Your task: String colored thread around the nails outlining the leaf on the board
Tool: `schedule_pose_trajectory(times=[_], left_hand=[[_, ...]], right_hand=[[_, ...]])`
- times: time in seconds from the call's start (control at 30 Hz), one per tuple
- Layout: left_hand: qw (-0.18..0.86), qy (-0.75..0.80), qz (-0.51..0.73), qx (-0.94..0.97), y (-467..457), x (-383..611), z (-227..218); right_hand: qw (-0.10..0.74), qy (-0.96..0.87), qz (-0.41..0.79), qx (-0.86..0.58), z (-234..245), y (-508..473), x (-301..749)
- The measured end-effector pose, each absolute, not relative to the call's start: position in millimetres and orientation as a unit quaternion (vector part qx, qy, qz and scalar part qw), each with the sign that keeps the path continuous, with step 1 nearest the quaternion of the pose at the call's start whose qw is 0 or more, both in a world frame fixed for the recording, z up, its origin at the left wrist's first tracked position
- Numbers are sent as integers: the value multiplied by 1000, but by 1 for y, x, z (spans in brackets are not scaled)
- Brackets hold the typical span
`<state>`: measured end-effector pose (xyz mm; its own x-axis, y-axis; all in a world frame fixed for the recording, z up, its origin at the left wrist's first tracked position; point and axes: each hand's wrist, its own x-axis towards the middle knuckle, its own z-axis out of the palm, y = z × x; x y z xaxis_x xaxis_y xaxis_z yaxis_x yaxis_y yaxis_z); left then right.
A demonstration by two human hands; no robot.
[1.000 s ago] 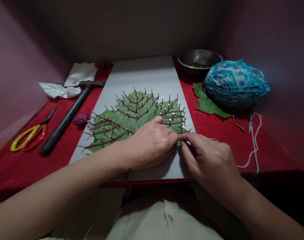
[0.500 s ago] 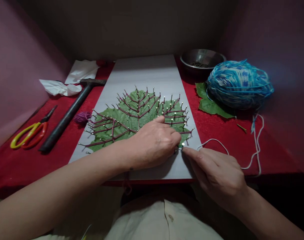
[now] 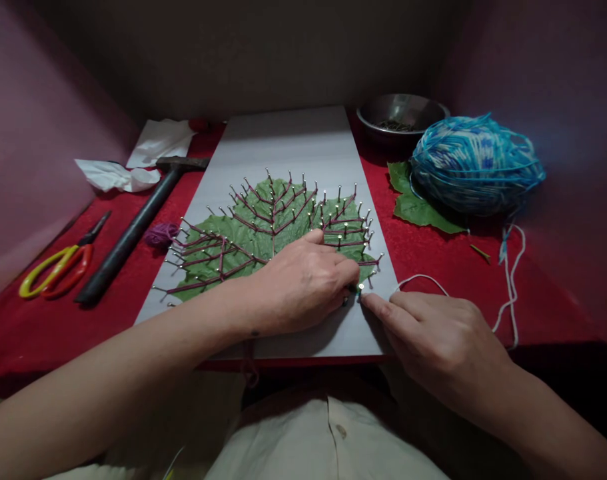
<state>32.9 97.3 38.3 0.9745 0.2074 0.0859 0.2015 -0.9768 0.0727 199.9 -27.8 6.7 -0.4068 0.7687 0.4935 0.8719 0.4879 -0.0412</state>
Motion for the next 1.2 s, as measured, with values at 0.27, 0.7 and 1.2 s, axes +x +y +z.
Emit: schedule_pose_trajectory(times=[0.27,0.7,1.2], left_hand=[[98,105,66,987,97,32,41],[94,99,70,988,98,33,39],[65,92,81,990,98,33,36]], right_hand=[[289,-809,16,-511,0,-27,208],[339,-695,10,-634,9,-9,214],[209,-713,-1,-669,33,12,198]])
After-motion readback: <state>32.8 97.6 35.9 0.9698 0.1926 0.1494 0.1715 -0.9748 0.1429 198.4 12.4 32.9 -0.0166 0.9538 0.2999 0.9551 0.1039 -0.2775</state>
